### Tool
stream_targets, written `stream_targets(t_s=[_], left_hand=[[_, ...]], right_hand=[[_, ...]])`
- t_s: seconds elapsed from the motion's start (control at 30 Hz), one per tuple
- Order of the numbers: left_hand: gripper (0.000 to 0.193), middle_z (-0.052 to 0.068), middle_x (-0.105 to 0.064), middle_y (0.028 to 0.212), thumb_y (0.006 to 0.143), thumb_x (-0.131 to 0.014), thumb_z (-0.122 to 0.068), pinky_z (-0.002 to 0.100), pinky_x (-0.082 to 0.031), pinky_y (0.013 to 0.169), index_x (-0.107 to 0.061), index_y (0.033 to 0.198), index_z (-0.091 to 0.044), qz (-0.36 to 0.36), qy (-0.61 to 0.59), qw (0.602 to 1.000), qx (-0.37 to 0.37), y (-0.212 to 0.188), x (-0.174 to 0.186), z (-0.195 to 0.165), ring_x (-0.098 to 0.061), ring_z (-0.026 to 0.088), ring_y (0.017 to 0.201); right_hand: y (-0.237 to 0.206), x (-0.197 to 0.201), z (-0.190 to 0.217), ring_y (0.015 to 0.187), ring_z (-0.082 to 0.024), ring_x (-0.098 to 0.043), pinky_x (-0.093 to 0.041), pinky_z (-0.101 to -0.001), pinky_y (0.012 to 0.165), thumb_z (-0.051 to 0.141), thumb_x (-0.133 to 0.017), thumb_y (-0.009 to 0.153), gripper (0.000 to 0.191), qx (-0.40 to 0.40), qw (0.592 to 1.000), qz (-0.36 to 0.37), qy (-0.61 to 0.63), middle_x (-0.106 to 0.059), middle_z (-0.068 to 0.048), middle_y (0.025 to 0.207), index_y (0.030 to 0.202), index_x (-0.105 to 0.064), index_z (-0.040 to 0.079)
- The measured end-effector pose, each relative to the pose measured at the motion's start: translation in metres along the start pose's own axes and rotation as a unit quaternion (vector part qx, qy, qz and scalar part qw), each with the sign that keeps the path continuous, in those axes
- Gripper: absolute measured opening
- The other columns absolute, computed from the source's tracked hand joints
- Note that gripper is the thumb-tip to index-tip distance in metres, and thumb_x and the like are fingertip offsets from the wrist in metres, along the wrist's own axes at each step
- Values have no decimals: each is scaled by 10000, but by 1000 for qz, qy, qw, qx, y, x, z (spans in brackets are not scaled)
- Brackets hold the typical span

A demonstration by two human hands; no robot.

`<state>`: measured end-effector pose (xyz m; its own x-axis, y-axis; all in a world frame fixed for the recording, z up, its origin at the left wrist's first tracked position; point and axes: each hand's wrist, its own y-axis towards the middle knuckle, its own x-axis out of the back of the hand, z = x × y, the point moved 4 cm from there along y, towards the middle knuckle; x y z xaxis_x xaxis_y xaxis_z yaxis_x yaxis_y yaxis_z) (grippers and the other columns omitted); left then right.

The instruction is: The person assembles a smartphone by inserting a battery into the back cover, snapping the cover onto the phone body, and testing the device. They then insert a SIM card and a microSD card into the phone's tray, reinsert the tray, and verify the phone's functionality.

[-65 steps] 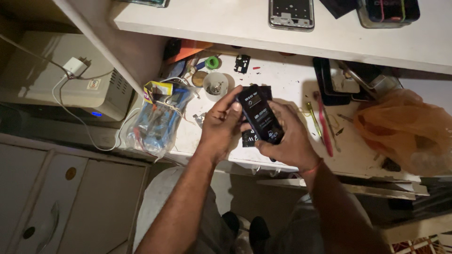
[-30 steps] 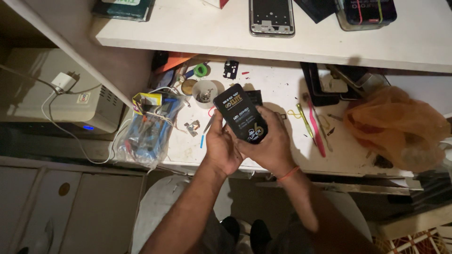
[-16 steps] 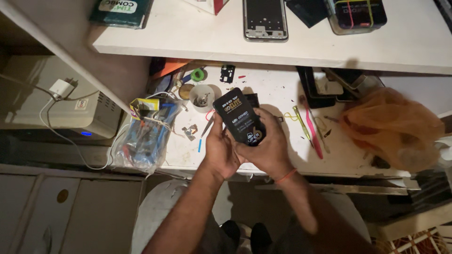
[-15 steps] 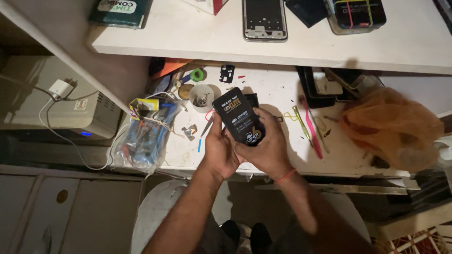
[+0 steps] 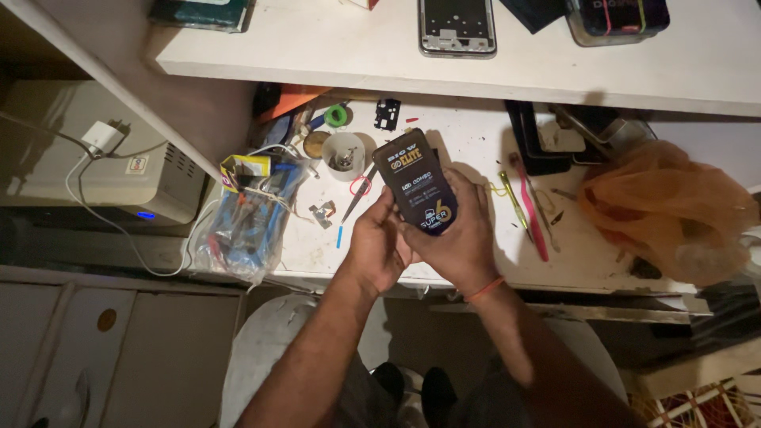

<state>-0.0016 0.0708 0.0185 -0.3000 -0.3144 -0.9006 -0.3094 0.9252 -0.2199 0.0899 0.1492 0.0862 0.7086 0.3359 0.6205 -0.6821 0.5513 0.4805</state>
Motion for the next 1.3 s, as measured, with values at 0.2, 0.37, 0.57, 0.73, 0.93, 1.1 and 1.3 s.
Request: stream_targets(t_s=[0.2, 0.37, 0.57, 0.73, 0.93, 1.1, 1.3], left_hand=[[547, 147, -648, 1338, 1107, -324, -460, 489, -585, 978, -498, 1440, -63, -6, 5, 1000, -14, -1, 0, -3, -677, 299, 1176], [543, 153, -658, 1312, 1091, -304, -462, 497, -591, 958, -511, 1409, -74, -11, 11, 1000, -4, -2, -4, -4, -684, 301, 1158], [536, 140, -656, 1327, 1108, -300, -446, 500, -586, 962, -510, 1429, -72, 13, 3, 1000, -16, -3, -6, -5, -679, 292, 1170], [544, 140, -661, 1330, 1111, -310, -442, 483, -584, 980, -515, 1446, -66, 23, -9, 1000, -18, -3, -7, -6, -680, 294, 1177], [544, 165, -671, 1319, 1092, -339, -438, 489, -580, 957, -517, 1444, -62, 20, 18, 999, -28, -6, -13, -13, -685, 301, 1155], [589, 177, -668, 1299, 1092, -339, -484, 513, -601, 939, -510, 1437, -39, 43, -8, 999, -32, -12, -21, -20, -707, 312, 1116], [573, 191, -663, 1295, 1097, -341, -470, 526, -585, 949, -486, 1452, -44, 31, 11, 998, -51, -11, -21, -20, -700, 336, 1120]], right_hand=[[2, 0, 4, 1136, -361, -579, -462, -473, 1014, 244, -935, 646, 874, 0, 1000, -5, -18, -612, -196, 1202, 1356, -500, -24], [2, 1, 5, 1122, -354, -578, -466, -472, 998, 239, -936, 653, 865, 5, 1000, 1, -6, -608, -190, 1188, 1347, -492, -25], [1, 1, 4, 1111, -333, -589, -483, -461, 980, 240, -937, 669, 860, -2, 1000, 5, 7, -593, -187, 1183, 1356, -487, -18], [0, 0, 3, 1119, -321, -598, -501, -457, 981, 246, -946, 678, 874, 5, 1000, 2, 9, -591, -184, 1190, 1366, -476, -15], [2, -1, -5, 1135, -272, -636, -538, -387, 989, 208, -903, 737, 857, 14, 993, 36, 108, -597, -177, 1234, 1417, -432, -17], [6, -5, -31, 1101, -168, -676, -575, -291, 921, 10, -674, 880, 594, -135, 918, 123, 352, -690, -116, 1217, 1447, -496, 0], [9, 3, -48, 1039, -128, -624, -514, -262, 950, -30, -517, 948, 471, -147, 929, 103, 323, -687, -93, 1134, 1408, -617, -13]])
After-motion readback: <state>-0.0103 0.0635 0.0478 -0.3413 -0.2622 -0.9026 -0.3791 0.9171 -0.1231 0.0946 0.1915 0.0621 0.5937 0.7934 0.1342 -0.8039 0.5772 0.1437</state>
